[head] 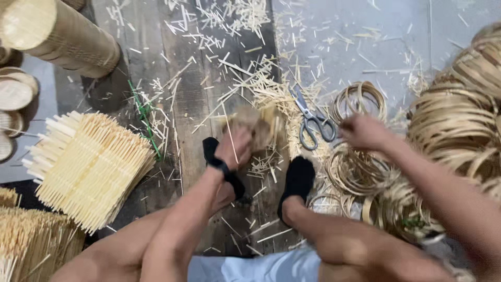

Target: The person repeatedly places a circular bamboo frame onto a flat woven bamboo mat, trims the excess mat edges with shears, and stacks the finished pieces. The process is repeated multiple times throughout the clip.

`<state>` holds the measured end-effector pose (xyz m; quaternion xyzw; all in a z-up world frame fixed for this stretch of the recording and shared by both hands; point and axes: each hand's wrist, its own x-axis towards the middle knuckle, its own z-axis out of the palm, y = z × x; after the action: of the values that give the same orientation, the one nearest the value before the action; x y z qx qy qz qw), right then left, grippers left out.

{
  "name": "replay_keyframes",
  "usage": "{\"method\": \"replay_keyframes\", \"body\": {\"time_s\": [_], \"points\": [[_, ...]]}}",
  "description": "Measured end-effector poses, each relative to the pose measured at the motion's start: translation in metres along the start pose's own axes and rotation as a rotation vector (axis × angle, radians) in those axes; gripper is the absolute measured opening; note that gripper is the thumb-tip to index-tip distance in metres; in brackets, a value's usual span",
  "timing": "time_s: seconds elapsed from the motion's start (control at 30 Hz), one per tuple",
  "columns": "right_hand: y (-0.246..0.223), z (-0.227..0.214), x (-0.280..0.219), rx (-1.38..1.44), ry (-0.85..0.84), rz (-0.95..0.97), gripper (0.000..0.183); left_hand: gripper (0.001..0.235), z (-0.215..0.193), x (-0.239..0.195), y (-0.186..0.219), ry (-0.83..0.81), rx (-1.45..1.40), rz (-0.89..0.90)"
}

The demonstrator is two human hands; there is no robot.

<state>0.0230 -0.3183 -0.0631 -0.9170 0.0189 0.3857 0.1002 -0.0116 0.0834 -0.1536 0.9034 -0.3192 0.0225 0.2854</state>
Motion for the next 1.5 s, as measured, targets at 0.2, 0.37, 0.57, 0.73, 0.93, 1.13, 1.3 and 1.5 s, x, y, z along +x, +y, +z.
{"method": "replay_keyframes", "body": {"time_s": [0.2,0.37,0.57,0.73,0.93,1.13,1.3,1.5], "points": [[0.022,0.147,0.097,0.151,0.455,-0.111,0.072,0.023,0.023,-0.068,-0.008,-0.094,0.032,-0.150],[0.038,0.189,0.146,0.261,0.454,0.018,0.069,0.097,0.050,-0.018,0.015,0.155,-0.093,-0.661],[0.035,0.149,0.119,1.103,-0.066,0.182,0.047,0.112,0.061,0.013,0.028,0.152,0.084,-0.732],[0.001,0.125,0.051,1.406,-0.030,0.010,0.033,0.119,0.053,0.004,0.014,0.076,-0.008,-0.436],[-0.078,0.112,-0.006,1.387,0.321,-0.101,0.028,0.121,0.036,0.014,0.005,-0.165,0.028,-0.425],[-0.126,0.124,-0.005,1.310,-0.160,0.168,0.033,0.104,0.056,0.006,0.044,0.144,-0.050,-0.747],[-0.087,0.118,0.010,1.095,-0.093,0.211,0.035,0.102,0.059,0.006,0.037,0.154,0.020,-0.631],[-0.050,0.123,0.031,0.033,0.478,-0.206,0.062,0.117,0.061,0.016,0.052,0.297,-0.212,-0.845]]}}
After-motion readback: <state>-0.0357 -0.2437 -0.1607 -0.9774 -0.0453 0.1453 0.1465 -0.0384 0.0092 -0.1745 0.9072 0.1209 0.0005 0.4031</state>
